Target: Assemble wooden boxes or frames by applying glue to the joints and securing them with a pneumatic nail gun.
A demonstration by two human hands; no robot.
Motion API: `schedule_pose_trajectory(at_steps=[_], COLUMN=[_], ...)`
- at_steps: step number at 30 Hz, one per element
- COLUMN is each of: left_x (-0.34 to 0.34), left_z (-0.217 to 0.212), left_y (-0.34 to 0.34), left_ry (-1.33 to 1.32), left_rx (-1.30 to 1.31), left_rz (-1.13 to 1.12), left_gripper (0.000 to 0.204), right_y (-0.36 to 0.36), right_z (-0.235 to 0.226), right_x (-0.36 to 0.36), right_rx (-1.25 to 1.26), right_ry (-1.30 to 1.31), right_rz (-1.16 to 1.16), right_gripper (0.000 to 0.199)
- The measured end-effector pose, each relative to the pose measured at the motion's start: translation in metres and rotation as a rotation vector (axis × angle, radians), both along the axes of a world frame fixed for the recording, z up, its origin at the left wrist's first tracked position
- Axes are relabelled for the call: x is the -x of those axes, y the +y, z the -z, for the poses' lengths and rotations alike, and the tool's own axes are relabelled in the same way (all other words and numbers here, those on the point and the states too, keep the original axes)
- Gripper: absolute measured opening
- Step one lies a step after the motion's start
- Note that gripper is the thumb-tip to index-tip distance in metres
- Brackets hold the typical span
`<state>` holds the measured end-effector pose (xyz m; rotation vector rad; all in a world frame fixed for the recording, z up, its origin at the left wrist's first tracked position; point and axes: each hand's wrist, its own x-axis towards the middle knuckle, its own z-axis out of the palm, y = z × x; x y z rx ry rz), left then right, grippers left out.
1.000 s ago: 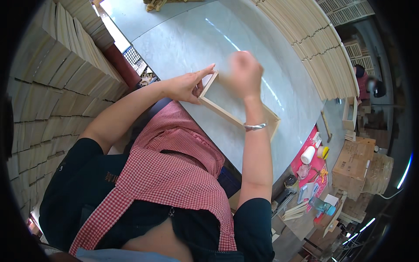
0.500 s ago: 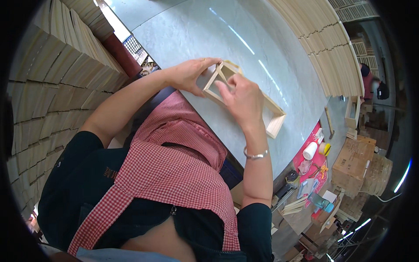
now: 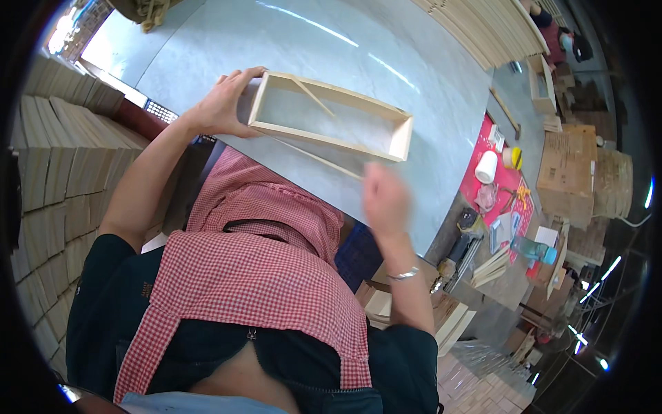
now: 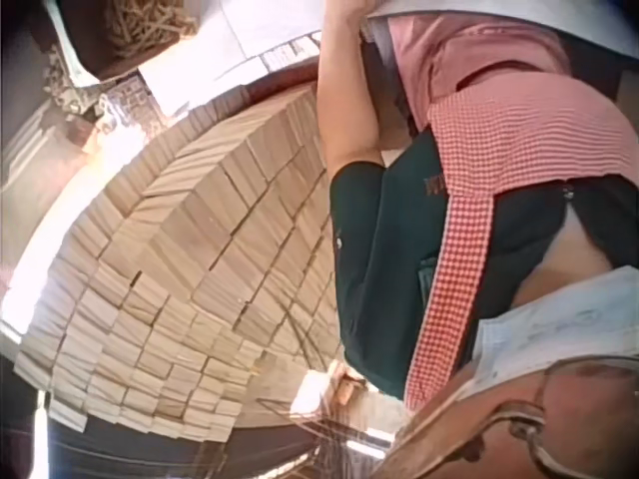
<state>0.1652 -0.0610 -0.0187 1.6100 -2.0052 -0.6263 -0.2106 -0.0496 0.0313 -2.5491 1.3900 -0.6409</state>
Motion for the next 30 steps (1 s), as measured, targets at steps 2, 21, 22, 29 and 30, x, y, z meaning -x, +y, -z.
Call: schedule_pose_trajectory(at_steps=[2, 21, 22, 29, 30], left_x=[0.0, 0.0, 0.002, 0.016, 0.017], left_z=[0.001, -0.018, -0.015, -0.003, -0.001], left_y=[0.0, 0.007, 0.009, 0.012, 0.013], left_ry=[0.001, 0.269, 0.411, 0.723, 0.681], left_rx=[0.003, -0.282, -0.333, -0.428, -0.413], left_rz=[0.015, 0.0, -0.079, -0.335, -0.347], left_gripper=[0.107, 0.074, 0.065, 0.023, 0.019], right_y=[-0.01, -0.076, -0.076, -0.073, -0.074], right_z=[-0.012, 0.051, 0.053, 0.058, 0.059], right_x=[0.048, 0.061, 0.06, 0.057, 0.057], right_rx=[0.107, -0.103, -0.097, -0.063, -0.061], right_ry=[0.025, -0.201, -0.196, -0.216, -0.231], right_rz=[0.201, -0.046, -0.048, -0.047, -0.05], right_gripper=[0.019, 0.056, 0.056, 0.056, 0.055])
